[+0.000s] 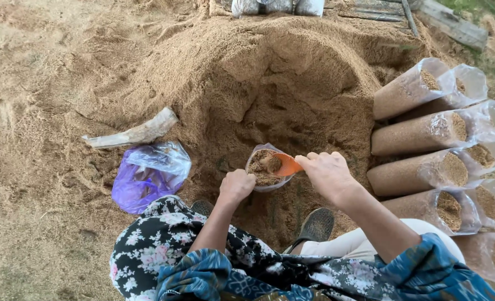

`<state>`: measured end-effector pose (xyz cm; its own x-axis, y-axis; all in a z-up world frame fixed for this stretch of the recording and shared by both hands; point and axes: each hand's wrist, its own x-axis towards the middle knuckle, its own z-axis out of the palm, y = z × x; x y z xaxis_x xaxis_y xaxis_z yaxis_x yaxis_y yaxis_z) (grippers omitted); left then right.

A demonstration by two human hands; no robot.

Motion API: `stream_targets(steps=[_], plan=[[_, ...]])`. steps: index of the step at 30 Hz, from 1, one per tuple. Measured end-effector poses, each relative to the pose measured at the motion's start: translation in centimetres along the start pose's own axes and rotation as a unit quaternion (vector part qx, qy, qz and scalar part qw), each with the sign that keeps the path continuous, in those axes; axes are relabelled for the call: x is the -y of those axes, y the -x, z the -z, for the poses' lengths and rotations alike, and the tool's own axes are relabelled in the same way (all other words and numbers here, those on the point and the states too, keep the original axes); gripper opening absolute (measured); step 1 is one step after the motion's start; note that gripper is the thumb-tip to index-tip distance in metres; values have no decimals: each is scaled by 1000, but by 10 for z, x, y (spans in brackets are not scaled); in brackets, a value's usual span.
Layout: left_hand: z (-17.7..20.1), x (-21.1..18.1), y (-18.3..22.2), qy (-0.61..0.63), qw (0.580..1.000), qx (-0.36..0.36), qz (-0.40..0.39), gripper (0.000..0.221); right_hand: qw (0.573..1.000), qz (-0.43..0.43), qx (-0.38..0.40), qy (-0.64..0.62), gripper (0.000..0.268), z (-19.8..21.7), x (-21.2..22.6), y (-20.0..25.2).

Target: Filling plastic bags with grain-like material using a scoop from a large pile

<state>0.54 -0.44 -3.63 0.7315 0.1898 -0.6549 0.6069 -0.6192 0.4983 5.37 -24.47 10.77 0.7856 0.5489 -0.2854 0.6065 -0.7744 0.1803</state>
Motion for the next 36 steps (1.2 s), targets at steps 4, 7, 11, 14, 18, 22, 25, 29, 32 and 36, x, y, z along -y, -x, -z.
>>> stream_targets(steps=[4, 7, 11, 14, 18, 22, 25, 29, 32, 36], plan=[[6, -11, 18, -9, 1000, 12, -11, 58, 997, 26, 61, -41, 24, 27, 26, 3], [4, -11, 19, 4, 1000, 13, -26, 58, 995, 23, 72, -69, 35, -7, 39, -11], [4, -14, 24, -5, 999, 11, -37, 53, 998, 45, -47, 26, 29, -67, 44, -23], [6, -19, 33, -14, 999, 20, -44, 51, 998, 22, -51, 40, 25, -101, 44, -29], [13, -26, 35, 0, 999, 18, -42, 53, 997, 22, -72, 20, 24, -110, 39, -36], [19, -25, 36, 6, 999, 14, -33, 53, 995, 43, -66, -68, 27, -60, 29, -22], [28, -28, 49, 7, 999, 23, -27, 56, 995, 52, -34, -73, 22, -16, 23, 0], [35, -40, 53, 12, 998, -43, -39, 43, 983, -3, 101, -150, 27, 57, -5, 10], [40, -46, 52, 35, 996, -72, -38, 38, 957, -39, 136, -251, 33, 82, -44, -1], [49, -51, 65, 73, 994, -75, -27, 37, 894, -96, 89, -428, 41, 36, -97, -27]])
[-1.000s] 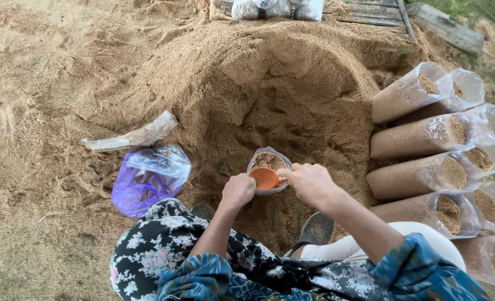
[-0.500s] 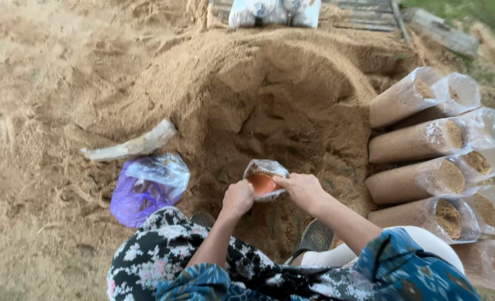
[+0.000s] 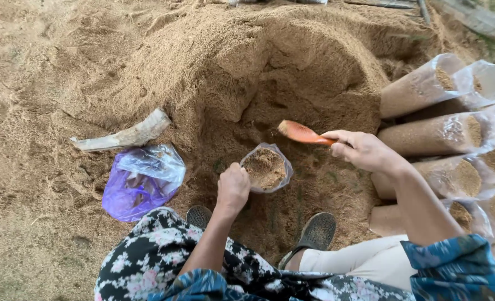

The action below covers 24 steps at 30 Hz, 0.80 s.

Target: Filling plastic bags with grain-like material using a scoop from a large pile

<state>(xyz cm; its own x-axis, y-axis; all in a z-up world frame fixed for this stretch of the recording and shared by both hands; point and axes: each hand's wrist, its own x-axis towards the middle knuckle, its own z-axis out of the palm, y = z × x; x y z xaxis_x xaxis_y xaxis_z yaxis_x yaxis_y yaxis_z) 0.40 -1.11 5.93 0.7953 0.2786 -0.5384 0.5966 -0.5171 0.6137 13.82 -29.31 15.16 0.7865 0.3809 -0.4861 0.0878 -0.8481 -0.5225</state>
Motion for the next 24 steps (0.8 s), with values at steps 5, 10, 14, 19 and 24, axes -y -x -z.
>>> stream_targets(steps=[5, 10, 14, 19, 24], plan=[[2, -3, 19, 101, 995, 1, 21, 31, 1000, -6, 7, 29, 40, -70, -117, -95], [-2, -4, 6, 56, 994, 6, 97, 60, 992, -29, 52, -114, 43, -189, -247, -210], [11, -23, 1, 95, 974, 76, 191, 77, 991, -83, 58, -85, 47, -207, -230, -247], [22, -41, -10, 113, 943, 131, 283, 90, 995, -92, -7, -46, 50, -181, -216, -293], [18, -32, -13, 81, 941, 127, 302, 95, 986, -75, -146, -33, 50, -142, -204, -325]])
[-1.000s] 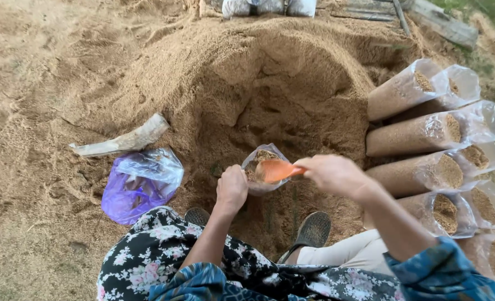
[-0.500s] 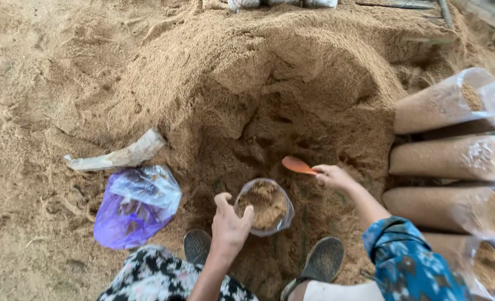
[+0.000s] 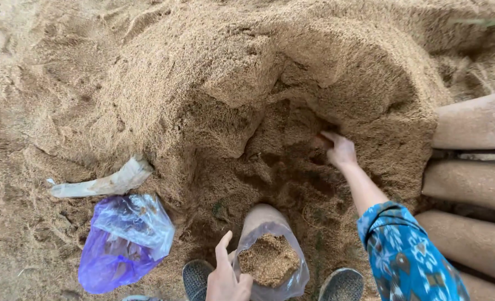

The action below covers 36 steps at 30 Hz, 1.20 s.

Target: Filling plastic bags with grain-like material using a scoop from a large pile

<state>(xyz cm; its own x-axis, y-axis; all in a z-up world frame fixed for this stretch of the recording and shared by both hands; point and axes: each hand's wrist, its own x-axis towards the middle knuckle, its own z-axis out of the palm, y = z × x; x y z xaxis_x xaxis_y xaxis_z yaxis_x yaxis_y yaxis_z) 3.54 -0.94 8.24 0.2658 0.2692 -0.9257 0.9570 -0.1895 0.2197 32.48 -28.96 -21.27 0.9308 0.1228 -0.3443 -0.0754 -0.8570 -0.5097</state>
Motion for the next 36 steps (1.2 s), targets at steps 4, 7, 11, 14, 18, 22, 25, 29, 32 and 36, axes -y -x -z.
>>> stream_targets(steps=[4, 7, 11, 14, 18, 22, 25, 29, 32, 36], plan=[[5, -3, 7, 6, 1000, 25, -16, 91, 989, 90, -115, 26, 37, 1, 3, -4], [5, -2, 12, 16, 999, 36, -11, 90, 987, 107, -119, -8, 39, 24, 22, 11], [-2, 15, 9, 103, 988, 61, -96, 77, 977, 176, -115, 14, 40, 52, 32, 41], [-15, 27, -3, 152, 975, 52, -152, 72, 972, 219, -89, 10, 43, 88, 57, 89], [-15, 25, 29, 244, 943, 38, -223, 70, 971, 235, -46, -1, 44, 138, 103, 173], [-21, 35, 18, 282, 925, 33, -253, 73, 970, 241, -19, 9, 41, 172, 159, 258], [-27, 40, 4, 307, 914, 35, -262, 75, 974, 224, 36, -22, 39, 182, 188, 305], [-35, 45, -20, 350, 902, 50, -248, 75, 969, 151, 181, 75, 37, 175, 203, 328], [-40, 48, -41, 366, 900, 58, -230, 75, 944, 126, 266, 146, 35, 174, 217, 332], [-37, 47, -40, 369, 900, 74, -221, 76, 936, 76, 316, 131, 37, 179, 228, 328]])
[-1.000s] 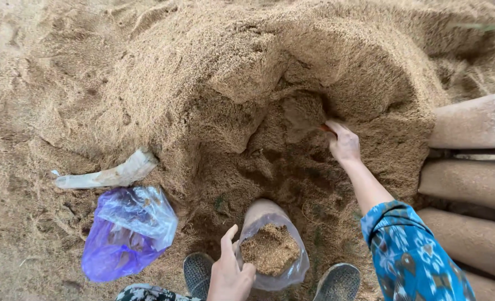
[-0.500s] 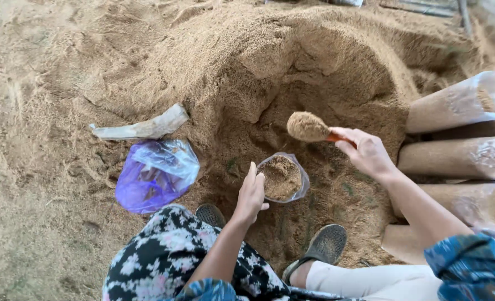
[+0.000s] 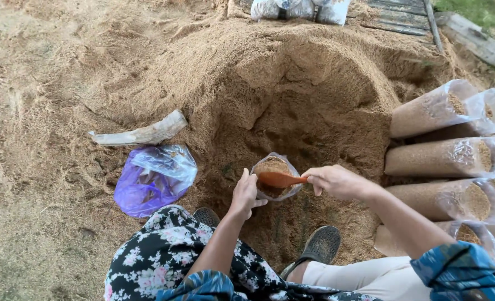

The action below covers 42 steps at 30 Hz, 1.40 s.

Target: Filling plastic bags with grain-like material using a scoop from a large pile

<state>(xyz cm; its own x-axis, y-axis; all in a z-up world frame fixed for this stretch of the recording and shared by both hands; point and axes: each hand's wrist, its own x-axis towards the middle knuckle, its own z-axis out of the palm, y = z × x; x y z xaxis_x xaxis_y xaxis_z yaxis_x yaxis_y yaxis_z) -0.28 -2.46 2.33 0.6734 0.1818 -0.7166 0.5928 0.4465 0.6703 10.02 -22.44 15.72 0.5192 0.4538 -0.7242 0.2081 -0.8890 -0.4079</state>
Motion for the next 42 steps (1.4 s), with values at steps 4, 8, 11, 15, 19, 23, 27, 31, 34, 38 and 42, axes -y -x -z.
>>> stream_targets(steps=[4, 8, 11, 15, 19, 23, 27, 31, 34, 38, 42], plan=[[-5, -14, 18, -30, 999, -6, 19, 78, 995, 26, -1, -98, 40, 36, -23, -20], [-18, -46, 51, -13, 999, -4, 37, 80, 965, 39, -141, -219, 40, 48, -85, -78], [-23, -47, 45, 58, 992, -43, 100, 71, 971, -13, -170, -165, 33, 26, -143, -155], [-30, -65, 45, 151, 960, -136, 193, 60, 973, -70, -128, -178, 39, -37, -209, -255], [-28, -51, 24, 194, 945, -175, 197, 65, 962, -23, -147, -229, 43, -66, -219, -318], [-23, -28, 9, 259, 924, -184, 211, 69, 949, -92, -202, -222, 41, -43, -200, -339], [-17, -10, 2, 314, 909, -184, 201, 68, 920, -171, -250, -250, 35, 4, -157, -319], [-27, -37, 13, 270, 924, -170, 213, 68, 913, -98, -363, -157, 44, 6, -182, -326], [-32, -49, 25, 248, 932, -157, 211, 64, 902, 2, -408, -141, 38, 5, -184, -307], [-28, -37, 30, 204, 964, -102, 137, 70, 894, 83, -423, -120, 37, 6, -181, -264], [-17, 2, 9, 181, 979, -67, 69, 84, 917, 80, -362, -145, 39, 19, -116, -158]])
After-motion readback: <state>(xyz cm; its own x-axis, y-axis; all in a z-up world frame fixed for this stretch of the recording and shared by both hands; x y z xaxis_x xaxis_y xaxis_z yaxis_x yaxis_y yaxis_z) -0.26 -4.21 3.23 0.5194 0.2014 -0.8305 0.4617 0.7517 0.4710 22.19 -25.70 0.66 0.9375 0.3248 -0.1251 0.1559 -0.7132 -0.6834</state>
